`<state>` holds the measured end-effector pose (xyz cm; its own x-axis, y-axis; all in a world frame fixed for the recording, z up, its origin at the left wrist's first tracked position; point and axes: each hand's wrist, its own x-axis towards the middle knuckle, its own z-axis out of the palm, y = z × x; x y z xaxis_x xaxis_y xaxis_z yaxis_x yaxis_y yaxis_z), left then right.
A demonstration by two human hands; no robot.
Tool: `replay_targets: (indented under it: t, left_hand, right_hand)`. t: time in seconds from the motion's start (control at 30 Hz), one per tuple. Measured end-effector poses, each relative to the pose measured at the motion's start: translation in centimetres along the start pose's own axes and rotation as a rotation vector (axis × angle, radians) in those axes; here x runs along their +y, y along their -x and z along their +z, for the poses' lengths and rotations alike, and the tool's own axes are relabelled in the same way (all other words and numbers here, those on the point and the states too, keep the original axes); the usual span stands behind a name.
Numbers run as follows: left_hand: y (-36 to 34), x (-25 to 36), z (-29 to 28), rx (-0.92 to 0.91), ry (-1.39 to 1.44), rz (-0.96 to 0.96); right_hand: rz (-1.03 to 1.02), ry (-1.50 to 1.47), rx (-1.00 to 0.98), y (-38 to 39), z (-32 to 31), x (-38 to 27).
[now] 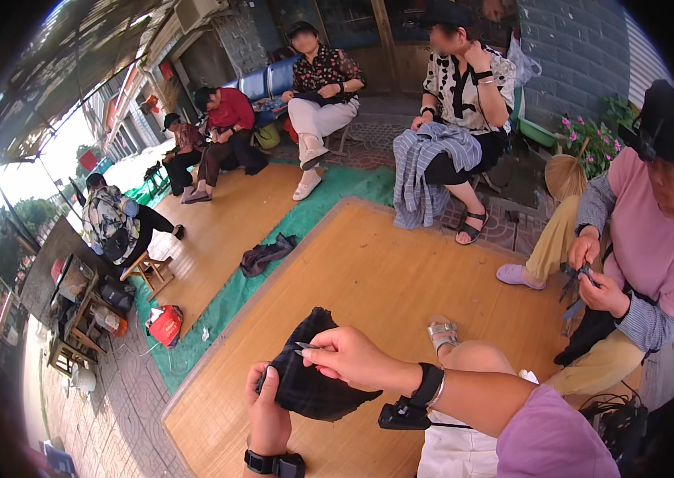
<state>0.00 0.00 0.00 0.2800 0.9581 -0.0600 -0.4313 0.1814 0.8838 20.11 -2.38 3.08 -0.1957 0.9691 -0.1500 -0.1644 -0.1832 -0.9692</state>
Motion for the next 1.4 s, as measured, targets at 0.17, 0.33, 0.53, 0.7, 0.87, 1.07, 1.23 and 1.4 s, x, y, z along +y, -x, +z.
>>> replay_targets:
  t: [0.17,0.33,0.53,0.7,0.87,1.07,1.23,1.4]
  left_hand:
    - [0.2,0.6,-0.1,0.102,0.057,-0.009]
    - [0.1,1.3,-0.8,0.123,0.060,0.001]
    - [0.5,0.6,-0.3,0.086,-0.055,0.019]
    - [0.4,0.0,-0.1,0.010,-0.132,0.031]
    - [0.2,-0.2,-0.3,0.015,-0.120,0.021]
    - [0.5,-0.4,-0.4,-0.025,-0.157,0.032]
    - [0.7,-0.5,0.0,-0.024,-0.177,0.019]
    - [0.4,-0.5,0.4,0.045,-0.131,0.034]
  right_hand:
    - [-0.068,-0.048,0.088,0.0,-0.2,0.0]
    - [-0.066,-0.069,0.107,-0.3,-0.4,-0.3]
    - [-0.018,0.057,-0.030,-0.6,1.0,1.7]
    - [-0.039,0.113,-0.003,-0.6,1.4,1.7]
    - [-0.006,0.137,-0.002,-0.5,1.4,1.4]
    - [0.017,0.140,-0.003,-0.4,1.1,1.8]
    - [-0.010,0.109,0.004,-0.1,0.8,1.0]
    - [0.007,0.083,0.017,-0.2,0.1,0.4]
